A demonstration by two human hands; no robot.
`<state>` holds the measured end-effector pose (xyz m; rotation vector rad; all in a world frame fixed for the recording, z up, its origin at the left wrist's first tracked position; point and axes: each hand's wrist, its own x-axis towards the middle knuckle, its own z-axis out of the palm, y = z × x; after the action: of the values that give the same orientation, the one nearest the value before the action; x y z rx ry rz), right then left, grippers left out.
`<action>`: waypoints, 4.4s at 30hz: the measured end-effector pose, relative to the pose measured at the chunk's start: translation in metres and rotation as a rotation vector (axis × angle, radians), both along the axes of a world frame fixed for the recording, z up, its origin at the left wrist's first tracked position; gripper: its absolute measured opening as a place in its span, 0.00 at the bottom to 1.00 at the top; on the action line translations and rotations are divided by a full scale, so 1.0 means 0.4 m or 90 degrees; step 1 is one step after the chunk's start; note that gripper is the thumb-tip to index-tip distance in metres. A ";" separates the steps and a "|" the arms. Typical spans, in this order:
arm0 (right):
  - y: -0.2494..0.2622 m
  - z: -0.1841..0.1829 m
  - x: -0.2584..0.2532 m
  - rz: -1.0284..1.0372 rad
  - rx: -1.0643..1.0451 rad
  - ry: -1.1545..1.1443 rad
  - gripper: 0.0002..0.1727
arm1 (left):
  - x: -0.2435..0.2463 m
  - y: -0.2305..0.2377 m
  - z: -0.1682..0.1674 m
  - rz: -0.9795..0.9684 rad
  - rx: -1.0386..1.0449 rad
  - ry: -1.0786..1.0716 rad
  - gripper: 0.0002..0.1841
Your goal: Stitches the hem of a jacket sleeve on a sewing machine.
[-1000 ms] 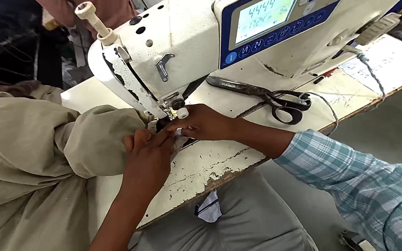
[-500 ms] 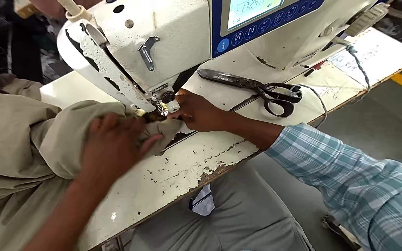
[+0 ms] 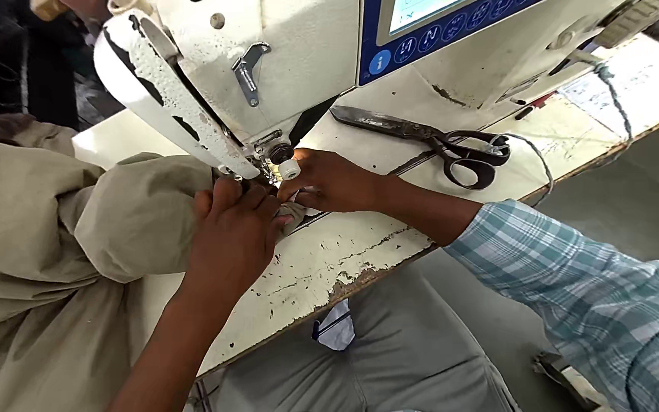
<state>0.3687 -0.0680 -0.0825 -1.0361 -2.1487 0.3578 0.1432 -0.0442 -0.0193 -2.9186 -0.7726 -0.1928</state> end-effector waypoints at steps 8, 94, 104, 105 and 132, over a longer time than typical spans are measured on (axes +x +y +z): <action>0.005 -0.015 -0.016 -0.111 0.044 0.094 0.09 | -0.021 -0.060 0.006 -0.010 -0.018 -0.068 0.19; -0.111 0.085 -0.028 -0.305 -0.383 -0.005 0.13 | 0.012 -0.057 0.007 0.090 -0.126 0.027 0.38; -0.107 0.075 -0.008 -0.256 -0.548 0.254 0.10 | 0.017 -0.063 0.001 0.088 -0.122 0.041 0.29; -0.111 0.075 -0.016 -0.253 -0.538 0.309 0.10 | 0.018 -0.064 0.000 0.089 -0.124 0.047 0.28; 0.026 0.034 -0.025 -0.347 -0.106 0.119 0.12 | 0.037 -0.068 -0.012 0.088 -0.216 0.037 0.17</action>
<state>0.3585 -0.0576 -0.0691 -1.5601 -1.6107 0.3551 0.1582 -0.0713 -0.0240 -3.1453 -1.0882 0.0420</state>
